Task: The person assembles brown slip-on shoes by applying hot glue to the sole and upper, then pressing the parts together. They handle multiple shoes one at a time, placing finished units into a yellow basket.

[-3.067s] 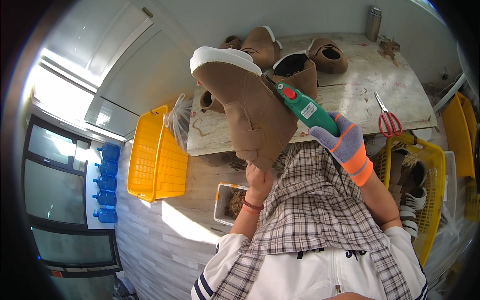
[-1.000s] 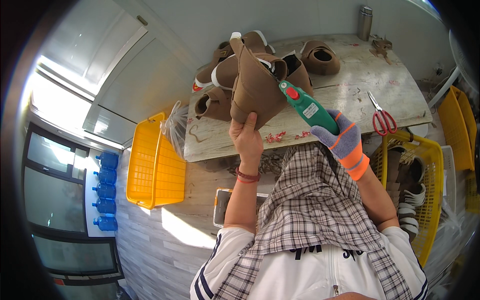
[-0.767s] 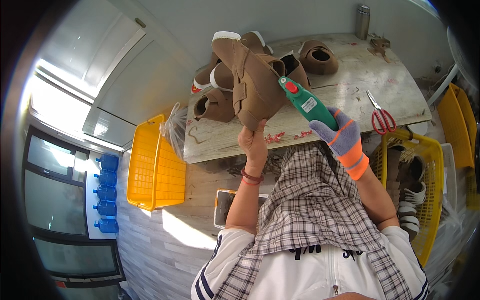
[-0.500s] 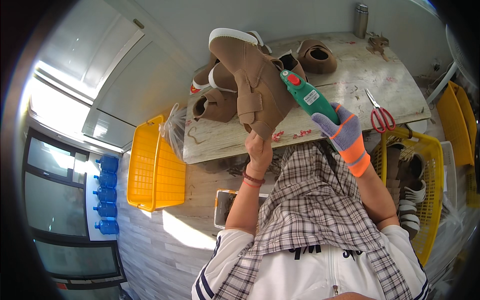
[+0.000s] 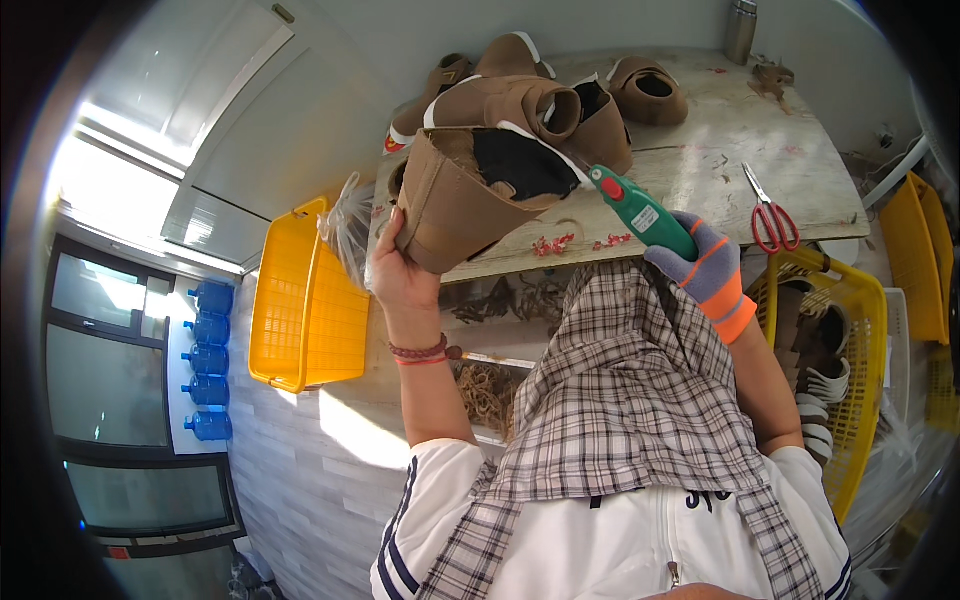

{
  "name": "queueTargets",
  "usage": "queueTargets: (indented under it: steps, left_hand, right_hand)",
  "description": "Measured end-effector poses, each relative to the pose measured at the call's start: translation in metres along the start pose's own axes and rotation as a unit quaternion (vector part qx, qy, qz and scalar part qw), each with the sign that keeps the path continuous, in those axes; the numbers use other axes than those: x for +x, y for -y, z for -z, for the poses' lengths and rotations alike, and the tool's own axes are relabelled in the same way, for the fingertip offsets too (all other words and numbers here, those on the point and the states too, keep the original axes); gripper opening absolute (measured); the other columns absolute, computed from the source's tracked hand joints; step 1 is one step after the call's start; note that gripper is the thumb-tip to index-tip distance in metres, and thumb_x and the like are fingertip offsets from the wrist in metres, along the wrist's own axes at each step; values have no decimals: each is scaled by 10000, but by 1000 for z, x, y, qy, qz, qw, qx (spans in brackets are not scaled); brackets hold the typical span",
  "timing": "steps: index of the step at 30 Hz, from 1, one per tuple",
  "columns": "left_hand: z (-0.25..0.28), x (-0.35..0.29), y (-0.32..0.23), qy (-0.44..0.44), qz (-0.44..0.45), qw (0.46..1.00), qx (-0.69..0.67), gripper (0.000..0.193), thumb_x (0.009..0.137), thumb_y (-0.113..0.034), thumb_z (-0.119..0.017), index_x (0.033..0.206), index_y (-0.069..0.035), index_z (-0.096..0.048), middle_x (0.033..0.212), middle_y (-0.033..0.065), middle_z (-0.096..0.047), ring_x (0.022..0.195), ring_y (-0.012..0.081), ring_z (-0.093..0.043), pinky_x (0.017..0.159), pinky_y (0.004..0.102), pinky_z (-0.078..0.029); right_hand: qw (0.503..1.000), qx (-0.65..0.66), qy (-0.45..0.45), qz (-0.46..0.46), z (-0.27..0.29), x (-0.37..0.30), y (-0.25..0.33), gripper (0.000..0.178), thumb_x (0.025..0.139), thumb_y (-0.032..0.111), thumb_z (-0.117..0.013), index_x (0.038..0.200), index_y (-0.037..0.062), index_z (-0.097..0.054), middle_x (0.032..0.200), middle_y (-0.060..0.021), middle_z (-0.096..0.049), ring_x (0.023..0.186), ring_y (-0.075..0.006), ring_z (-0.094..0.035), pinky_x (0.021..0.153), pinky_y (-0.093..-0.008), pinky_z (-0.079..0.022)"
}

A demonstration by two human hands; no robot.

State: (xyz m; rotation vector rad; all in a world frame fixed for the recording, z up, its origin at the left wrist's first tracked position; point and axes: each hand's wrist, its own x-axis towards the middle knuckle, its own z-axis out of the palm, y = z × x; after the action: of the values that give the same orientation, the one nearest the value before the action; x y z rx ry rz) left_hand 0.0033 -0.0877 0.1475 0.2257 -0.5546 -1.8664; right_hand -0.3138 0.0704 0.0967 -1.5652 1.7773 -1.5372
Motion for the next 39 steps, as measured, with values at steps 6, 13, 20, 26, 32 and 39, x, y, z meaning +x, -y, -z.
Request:
queueTargets:
  steps: [6,13,20,26,32,39]
  left_hand:
    - [24,9,-33,-39,-11,999,36,259,950,-89,-486,1166,37,-555,1200,189,-599,1099,323,-588,944,441,-487]
    - [-73,55,-18,31,-299,907,295,255,929,-126,-569,1138,19,-589,1087,119,-642,1005,242,-615,912,388,-491]
    - [-54,188,28,-69,-344,548,759,266,888,-239,-635,965,15,-614,805,100,-639,726,179,-616,655,299,-486]
    - [17,136,192,-154,228,949,155,331,932,-248,-583,1105,24,-508,1034,140,-585,963,273,-595,824,415,-511]
    - [23,141,244,-328,278,877,-213,705,913,-332,-610,1393,13,-227,1337,171,-379,1314,362,-339,1065,547,-330]
    - [24,168,284,-310,278,839,-352,673,849,-408,-675,1296,-11,-366,1257,100,-463,1185,292,-450,1061,509,-320]
  right_hand:
    - [977,-133,-28,165,5,-5,1,537,647,370,-834,1060,70,-666,787,-132,-675,653,-265,-654,595,-322,-514]
    - [996,-41,-57,61,11,-26,-21,521,673,278,-839,1082,14,-655,834,-118,-687,680,-189,-661,632,-291,-527]
    - [995,35,-60,-67,12,-47,-41,520,712,215,-822,1130,-22,-624,890,-103,-700,771,-122,-655,692,-256,-531]
    - [978,99,-82,-162,22,-55,-52,423,792,157,-769,1138,-16,-598,833,-45,-683,678,-54,-619,588,-194,-500]
    - [968,124,-129,-174,25,-66,-75,393,802,162,-763,1113,-18,-603,800,-21,-667,662,-45,-590,576,-196,-480]
    - [972,77,-134,-179,28,-79,-87,409,796,203,-774,1104,-13,-614,787,-22,-659,669,-41,-579,561,-196,-467]
